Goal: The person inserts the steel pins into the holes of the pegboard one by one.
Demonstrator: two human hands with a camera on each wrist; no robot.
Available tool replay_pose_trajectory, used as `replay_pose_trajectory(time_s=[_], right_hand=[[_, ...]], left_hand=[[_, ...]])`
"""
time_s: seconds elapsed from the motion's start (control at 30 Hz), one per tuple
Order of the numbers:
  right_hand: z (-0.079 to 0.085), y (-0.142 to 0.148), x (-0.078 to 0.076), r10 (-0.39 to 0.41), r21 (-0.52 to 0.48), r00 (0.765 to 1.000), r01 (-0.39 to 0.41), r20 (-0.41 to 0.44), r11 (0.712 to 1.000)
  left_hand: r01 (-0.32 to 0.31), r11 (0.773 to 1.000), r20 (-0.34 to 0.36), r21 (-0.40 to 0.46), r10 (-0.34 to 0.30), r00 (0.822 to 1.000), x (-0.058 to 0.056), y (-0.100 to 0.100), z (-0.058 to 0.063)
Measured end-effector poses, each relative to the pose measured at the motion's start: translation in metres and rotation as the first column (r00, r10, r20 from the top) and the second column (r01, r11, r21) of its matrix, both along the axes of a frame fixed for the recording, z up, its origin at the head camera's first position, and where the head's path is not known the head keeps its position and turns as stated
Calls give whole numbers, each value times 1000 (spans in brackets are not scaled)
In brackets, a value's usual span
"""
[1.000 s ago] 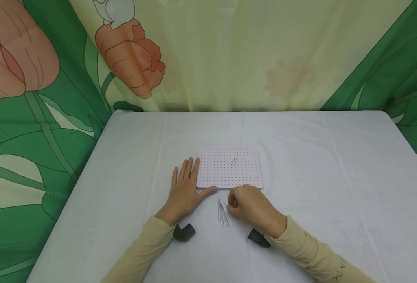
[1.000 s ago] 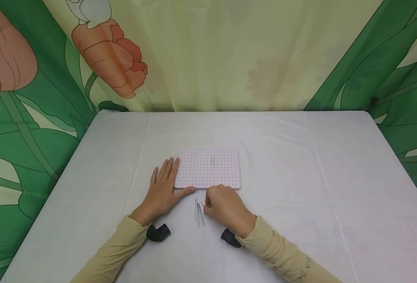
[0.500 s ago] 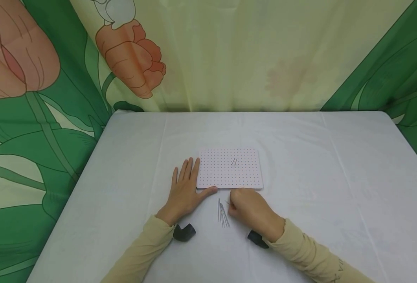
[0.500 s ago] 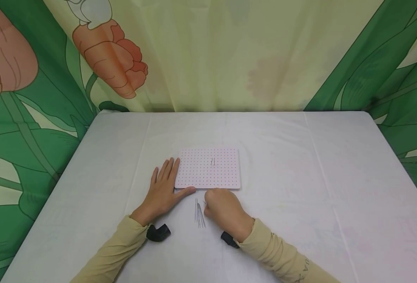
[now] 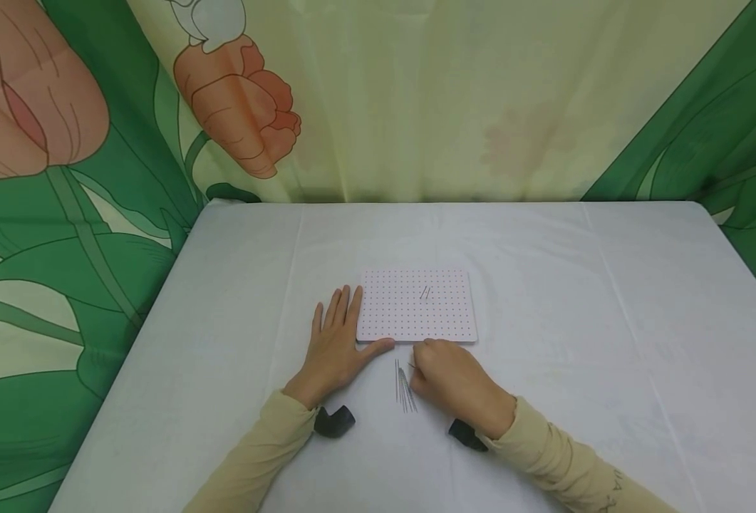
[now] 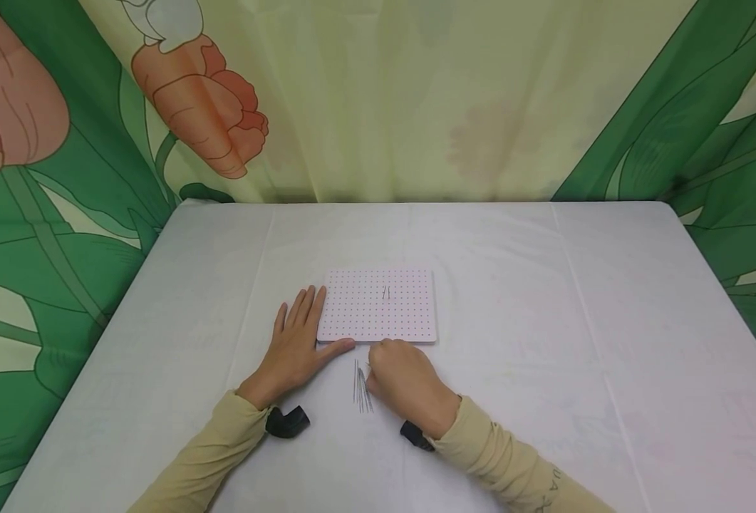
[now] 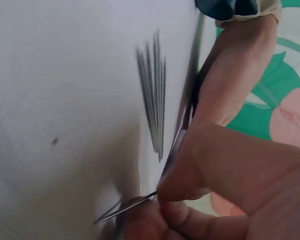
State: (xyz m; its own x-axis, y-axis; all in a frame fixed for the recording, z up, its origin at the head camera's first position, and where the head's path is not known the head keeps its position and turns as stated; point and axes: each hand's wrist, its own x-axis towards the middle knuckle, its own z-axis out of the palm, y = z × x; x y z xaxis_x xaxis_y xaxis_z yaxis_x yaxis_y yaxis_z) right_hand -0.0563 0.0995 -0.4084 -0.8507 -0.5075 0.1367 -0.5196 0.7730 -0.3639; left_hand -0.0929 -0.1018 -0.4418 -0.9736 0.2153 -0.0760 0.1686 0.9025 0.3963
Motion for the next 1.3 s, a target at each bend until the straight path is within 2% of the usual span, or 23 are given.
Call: replay_pose_trajectory(time_s=[0.13,0.27,0.47,0.6,0.73,0.97,1.3], right_hand=[[0,1,-4,46,-110,997,-39,65,993],[2,3,-8,69,-201,987,-39,143,979],[7,4,-12,123,-293,970,-57,211,954],[10,5,-14,138,-298,973,-79,183,951],[11,7,-15,114,-294,985,-73,127,953],[11,11,-20,114,-324,981,-59,154,944],[19,21,-27,27,-351,988,29,155,936]], left_hand=[[2,1000,-7,4,-2,1000,0,0,0],[0,1000,-4,4,0,1000,0,0,0],[0,1000,5,-13,1,1000,0,0,2],[1,1000,7,-23,-1,1000,-1,0,1],[-2,1000,7,-23,2,1000,-1,0,0],[-10,1000,-6,-14,10,1000,2,-1,-1],[-9,1000,-9,-9,9,1000,1,2,0]])
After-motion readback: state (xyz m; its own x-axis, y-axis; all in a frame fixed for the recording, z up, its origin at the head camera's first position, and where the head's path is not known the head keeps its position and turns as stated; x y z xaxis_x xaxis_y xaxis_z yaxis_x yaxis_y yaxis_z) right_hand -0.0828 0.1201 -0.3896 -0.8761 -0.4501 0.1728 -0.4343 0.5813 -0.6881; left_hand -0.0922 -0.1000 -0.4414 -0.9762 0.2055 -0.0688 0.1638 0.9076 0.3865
